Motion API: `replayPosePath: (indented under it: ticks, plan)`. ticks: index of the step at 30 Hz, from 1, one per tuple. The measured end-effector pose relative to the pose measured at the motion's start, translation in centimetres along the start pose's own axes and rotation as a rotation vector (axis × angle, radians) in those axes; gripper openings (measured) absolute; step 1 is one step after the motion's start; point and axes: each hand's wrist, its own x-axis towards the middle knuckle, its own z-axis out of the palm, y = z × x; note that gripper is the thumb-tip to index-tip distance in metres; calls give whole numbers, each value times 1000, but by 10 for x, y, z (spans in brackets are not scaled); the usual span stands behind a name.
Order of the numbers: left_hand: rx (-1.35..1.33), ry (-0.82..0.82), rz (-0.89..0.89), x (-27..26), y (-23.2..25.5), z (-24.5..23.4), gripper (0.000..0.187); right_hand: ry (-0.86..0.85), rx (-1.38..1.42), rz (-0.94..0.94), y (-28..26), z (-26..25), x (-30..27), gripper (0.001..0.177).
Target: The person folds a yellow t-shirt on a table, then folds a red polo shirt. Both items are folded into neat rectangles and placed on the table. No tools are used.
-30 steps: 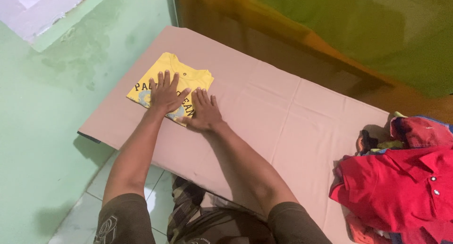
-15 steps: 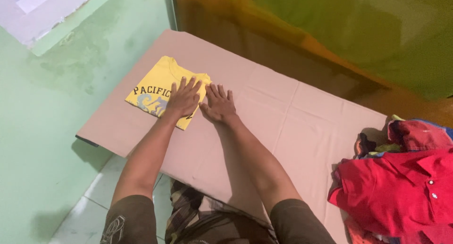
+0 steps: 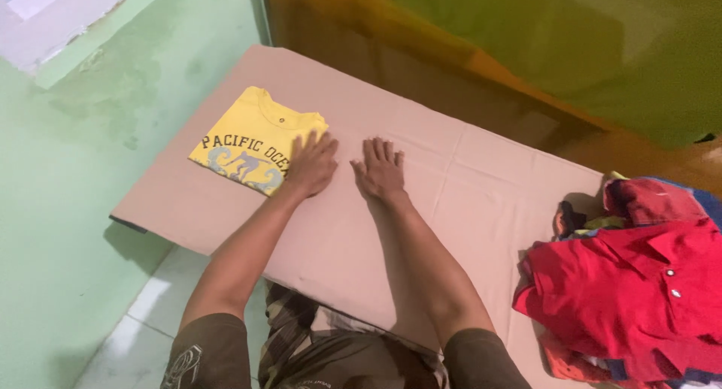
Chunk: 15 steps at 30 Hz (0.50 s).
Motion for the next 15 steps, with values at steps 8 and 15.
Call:
replayPosePath:
  ticks: [8, 15]
  plan:
    - [-74, -200, 103, 19, 77, -8, 59, 7, 7, 158, 57, -11, -41, 76]
    - [-124, -291, 148, 46, 134, -7, 62, 55, 20, 297, 112, -19, -61, 78]
